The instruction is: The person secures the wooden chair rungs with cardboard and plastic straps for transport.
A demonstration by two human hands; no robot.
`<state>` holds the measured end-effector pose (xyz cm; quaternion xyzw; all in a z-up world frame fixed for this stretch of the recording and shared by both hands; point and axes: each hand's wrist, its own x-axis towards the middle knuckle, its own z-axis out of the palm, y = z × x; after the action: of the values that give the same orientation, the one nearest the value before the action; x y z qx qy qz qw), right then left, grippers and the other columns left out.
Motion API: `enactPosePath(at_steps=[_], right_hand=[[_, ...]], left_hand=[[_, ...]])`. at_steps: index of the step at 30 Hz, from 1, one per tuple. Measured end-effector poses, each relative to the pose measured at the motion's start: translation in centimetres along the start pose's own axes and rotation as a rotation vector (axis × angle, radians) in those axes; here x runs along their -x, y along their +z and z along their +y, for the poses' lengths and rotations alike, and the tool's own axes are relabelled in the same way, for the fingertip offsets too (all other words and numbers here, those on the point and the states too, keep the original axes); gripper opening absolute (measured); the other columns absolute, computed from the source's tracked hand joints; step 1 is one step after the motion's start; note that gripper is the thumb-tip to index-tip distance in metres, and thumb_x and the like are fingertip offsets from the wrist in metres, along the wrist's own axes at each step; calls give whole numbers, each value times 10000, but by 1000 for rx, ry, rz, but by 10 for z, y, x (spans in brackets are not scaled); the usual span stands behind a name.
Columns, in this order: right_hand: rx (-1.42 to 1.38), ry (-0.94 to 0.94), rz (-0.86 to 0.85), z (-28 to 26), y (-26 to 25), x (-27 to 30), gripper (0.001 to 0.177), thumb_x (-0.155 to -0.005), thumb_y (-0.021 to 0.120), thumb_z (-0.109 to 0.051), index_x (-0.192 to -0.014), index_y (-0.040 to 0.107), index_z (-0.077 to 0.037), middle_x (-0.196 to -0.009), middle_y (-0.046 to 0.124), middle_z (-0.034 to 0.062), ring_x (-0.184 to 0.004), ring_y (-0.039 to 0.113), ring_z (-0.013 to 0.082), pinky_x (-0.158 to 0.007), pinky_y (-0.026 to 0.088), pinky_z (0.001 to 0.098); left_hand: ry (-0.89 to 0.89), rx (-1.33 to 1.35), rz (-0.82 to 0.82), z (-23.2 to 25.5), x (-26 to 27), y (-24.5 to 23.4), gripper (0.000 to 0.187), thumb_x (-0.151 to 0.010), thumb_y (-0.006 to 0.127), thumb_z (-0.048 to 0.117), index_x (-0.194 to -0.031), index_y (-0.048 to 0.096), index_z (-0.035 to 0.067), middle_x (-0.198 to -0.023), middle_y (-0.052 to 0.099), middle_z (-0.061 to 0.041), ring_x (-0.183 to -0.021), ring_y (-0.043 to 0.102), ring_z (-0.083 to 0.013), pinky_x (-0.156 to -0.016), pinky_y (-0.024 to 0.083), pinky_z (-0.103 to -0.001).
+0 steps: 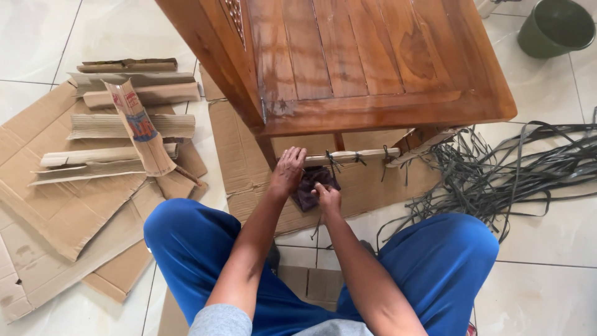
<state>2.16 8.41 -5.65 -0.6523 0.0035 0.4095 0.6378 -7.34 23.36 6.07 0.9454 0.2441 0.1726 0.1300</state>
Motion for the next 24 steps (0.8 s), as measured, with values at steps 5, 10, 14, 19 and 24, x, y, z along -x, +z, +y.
enactPosePath(at_steps=[5,10,14,19,24], right_hand=[[74,168,38,-41,15,18,135,-905,719,-241,-935,722,-109,-774,709,-5,-494,413,73,-439,294,266],[-54,266,76,-22,18,-12,62,-908,702,-221,-922,698,-161,-769,729,5,-410,326,72,-369,220,266],[-150,257,50,-23,34,-22,124,-938,646,-214,-977,744,-149,-802,744,-33,-465,406,47,-388,251,240],[-350,272,26,-39,50,-11,95,-946,651,-216,-959,724,-155,-783,716,-69,-537,482,47,-433,314,227],[-580,310,-187,-58,61,2,180,-965,627,-304,-824,668,-201,-668,609,-79,-504,491,70,-415,307,230]], left_hand=[[-109,149,-19,4,-5,0,427,-937,568,10,-1363,554,40,-1336,614,-168,-1302,561,-356,-1160,404,-447],[-100,104,150,10,-4,6,395,-823,610,21,-1212,623,85,-1237,654,-129,-1259,588,-342,-1168,297,-585],[-115,75,87,-3,3,32,448,-862,599,37,-1301,620,121,-1357,631,-83,-1367,535,-305,-1223,280,-564],[-99,-5,97,-4,3,33,585,-902,589,51,-1482,511,51,-1470,576,-123,-1409,496,-288,-1238,278,-512],[-38,74,-69,-10,-3,21,675,-775,694,208,-1380,507,-24,-1372,583,-193,-1332,495,-343,-1188,312,-492]])
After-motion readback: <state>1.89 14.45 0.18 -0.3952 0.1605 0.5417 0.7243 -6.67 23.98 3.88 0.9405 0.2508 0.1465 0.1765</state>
